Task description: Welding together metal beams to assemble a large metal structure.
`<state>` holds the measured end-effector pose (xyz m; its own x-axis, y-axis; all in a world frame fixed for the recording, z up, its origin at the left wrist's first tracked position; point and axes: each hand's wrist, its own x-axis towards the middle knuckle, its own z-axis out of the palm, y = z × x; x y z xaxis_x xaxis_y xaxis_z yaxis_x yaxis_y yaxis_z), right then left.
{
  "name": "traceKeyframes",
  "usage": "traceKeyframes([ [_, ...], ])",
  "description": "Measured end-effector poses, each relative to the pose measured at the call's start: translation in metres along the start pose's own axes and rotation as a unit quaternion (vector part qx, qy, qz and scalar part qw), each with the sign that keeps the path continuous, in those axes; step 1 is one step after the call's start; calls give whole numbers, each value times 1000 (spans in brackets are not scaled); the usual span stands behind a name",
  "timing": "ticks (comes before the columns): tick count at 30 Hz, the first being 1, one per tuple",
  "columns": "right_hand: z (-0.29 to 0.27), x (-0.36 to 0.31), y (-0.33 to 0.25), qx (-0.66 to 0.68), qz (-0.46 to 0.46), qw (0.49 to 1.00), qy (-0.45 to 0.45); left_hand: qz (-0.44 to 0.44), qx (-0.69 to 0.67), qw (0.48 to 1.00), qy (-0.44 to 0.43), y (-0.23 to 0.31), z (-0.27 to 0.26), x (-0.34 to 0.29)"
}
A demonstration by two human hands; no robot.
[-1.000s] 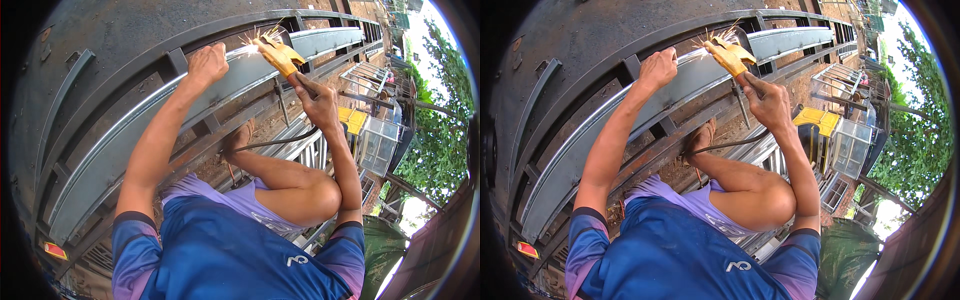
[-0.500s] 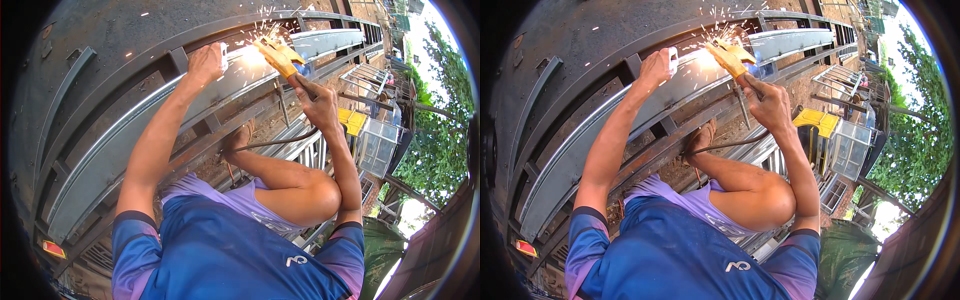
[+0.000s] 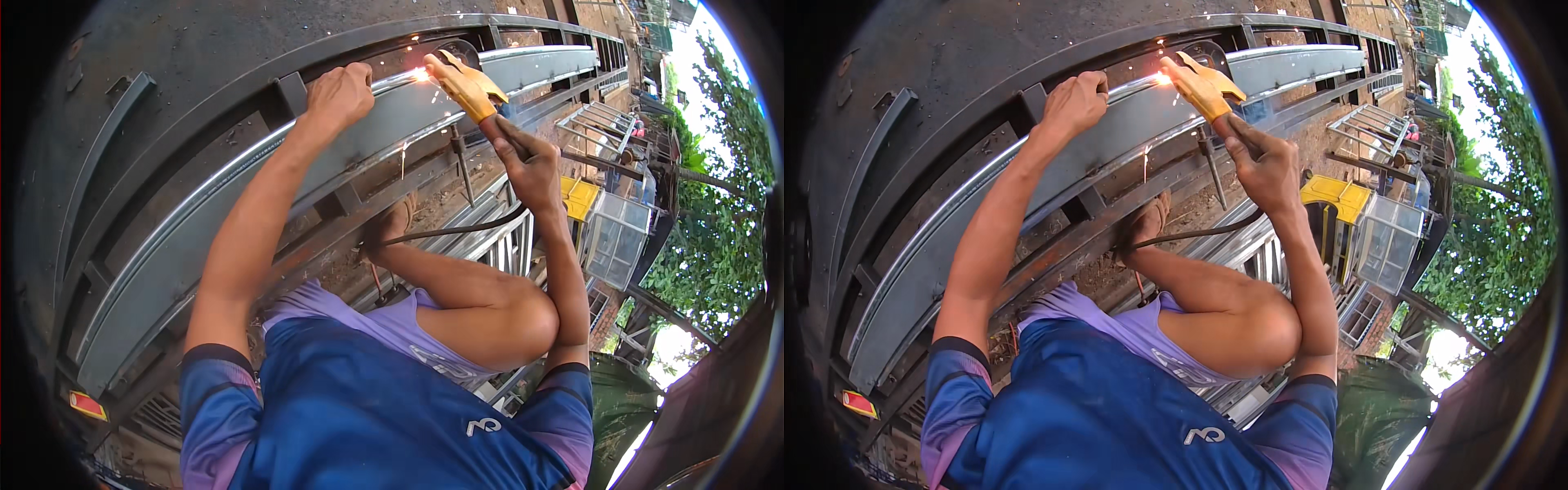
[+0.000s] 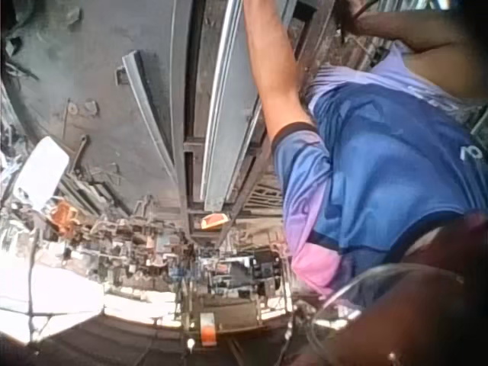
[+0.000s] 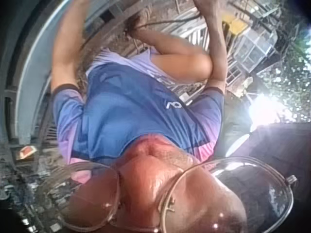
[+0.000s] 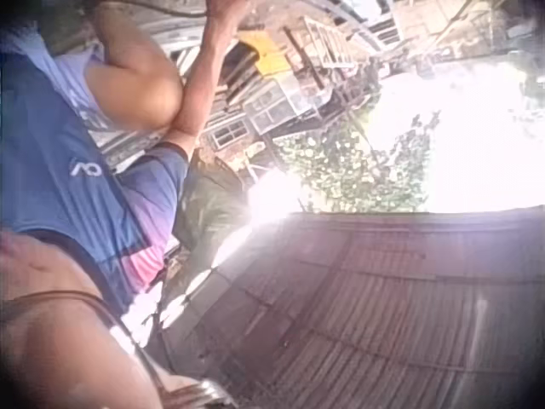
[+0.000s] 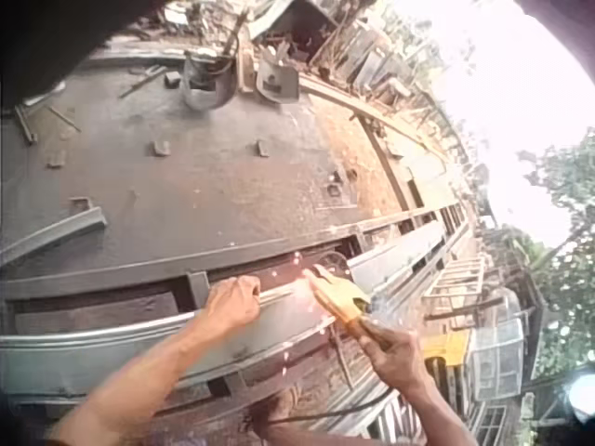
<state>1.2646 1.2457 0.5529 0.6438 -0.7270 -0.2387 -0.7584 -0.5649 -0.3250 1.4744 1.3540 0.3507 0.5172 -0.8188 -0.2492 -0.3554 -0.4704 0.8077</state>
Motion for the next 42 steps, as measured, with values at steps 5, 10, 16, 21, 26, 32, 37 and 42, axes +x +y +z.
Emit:
traceKeyframes([
  [5, 0, -1, -4, -21, 7, 1000, -14, -7, 10, 1000, -10, 2, -3, 0],
  [10, 2, 0, -2, -8, 9, 1000, -12, -7, 19, 1000, -19, 4, -6, 0],
  [16, 4, 1, -4, -15, 11, 1000, -16, 8, 19, 999, -38, 6, -15, -5],
  [21, 5, 1, 1, -28, 1, 999, -18, 43, 56, 998, -3, 0, -8, -3],
  [26, 4, 0, 5, 10, -28, 1000, 5, 29, 1, 999, 16, -2, -4, -1],
  [32, -2, 3, -1, 23, -4, 1000, 11, 14, 12, 1000, -14, -1, -6, 3],
  [37, -1, 3, -1, -1, 6, 1000, -8, -11, 1, 999, -41, 4, -9, 3],
  [42, 4, 3, -3, 13, 8, 1000, -9, -5, 25, 999, -32, -7, -1, 7],
])
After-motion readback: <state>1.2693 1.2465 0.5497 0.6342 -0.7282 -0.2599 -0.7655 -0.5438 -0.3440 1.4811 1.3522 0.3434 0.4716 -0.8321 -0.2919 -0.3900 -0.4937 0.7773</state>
